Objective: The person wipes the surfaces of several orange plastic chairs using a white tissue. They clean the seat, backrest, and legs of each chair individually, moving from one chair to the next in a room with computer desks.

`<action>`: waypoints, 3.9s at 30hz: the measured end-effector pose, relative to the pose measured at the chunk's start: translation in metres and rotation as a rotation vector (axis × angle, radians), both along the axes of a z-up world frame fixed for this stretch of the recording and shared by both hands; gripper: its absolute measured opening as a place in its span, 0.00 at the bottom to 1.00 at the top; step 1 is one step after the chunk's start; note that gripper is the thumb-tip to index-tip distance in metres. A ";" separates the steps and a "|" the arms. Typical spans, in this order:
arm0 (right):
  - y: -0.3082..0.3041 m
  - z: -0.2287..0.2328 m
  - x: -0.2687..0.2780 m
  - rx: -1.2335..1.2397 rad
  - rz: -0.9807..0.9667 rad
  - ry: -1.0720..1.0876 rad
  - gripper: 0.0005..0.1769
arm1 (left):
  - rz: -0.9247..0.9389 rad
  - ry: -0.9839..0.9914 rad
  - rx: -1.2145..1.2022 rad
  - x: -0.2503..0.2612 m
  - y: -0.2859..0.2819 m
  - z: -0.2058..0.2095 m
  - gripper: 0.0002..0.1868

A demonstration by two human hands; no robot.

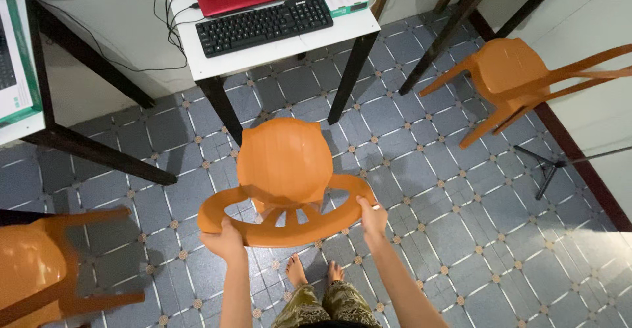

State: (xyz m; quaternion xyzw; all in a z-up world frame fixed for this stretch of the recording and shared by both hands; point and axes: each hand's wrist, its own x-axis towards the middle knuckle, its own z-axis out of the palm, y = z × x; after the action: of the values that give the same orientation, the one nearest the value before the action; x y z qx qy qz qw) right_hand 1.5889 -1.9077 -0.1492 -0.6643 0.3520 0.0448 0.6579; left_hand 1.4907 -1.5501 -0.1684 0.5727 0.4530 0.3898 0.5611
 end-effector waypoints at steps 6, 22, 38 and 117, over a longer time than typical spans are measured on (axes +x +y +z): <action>-0.030 0.000 0.072 -0.148 0.032 -0.107 0.18 | 0.097 -0.046 -0.125 0.036 -0.053 0.025 0.21; -0.091 -0.029 0.292 -0.373 0.175 -0.207 0.27 | 0.085 -0.105 0.063 0.179 -0.149 0.015 0.31; -0.077 -0.019 0.337 -0.224 0.229 -0.310 0.22 | 0.069 0.039 0.123 0.227 -0.133 -0.005 0.31; 0.950 -0.058 -0.513 0.853 0.677 0.568 0.21 | 0.463 -0.353 -0.700 -0.654 0.778 -0.005 0.34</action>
State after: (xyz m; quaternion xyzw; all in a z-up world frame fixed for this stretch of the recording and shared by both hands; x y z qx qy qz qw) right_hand 1.0764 -0.9580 -0.2077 -0.3796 0.2343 0.5635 0.6953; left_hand 0.8367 -0.7725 -0.1730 0.1573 0.5709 0.4200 0.6877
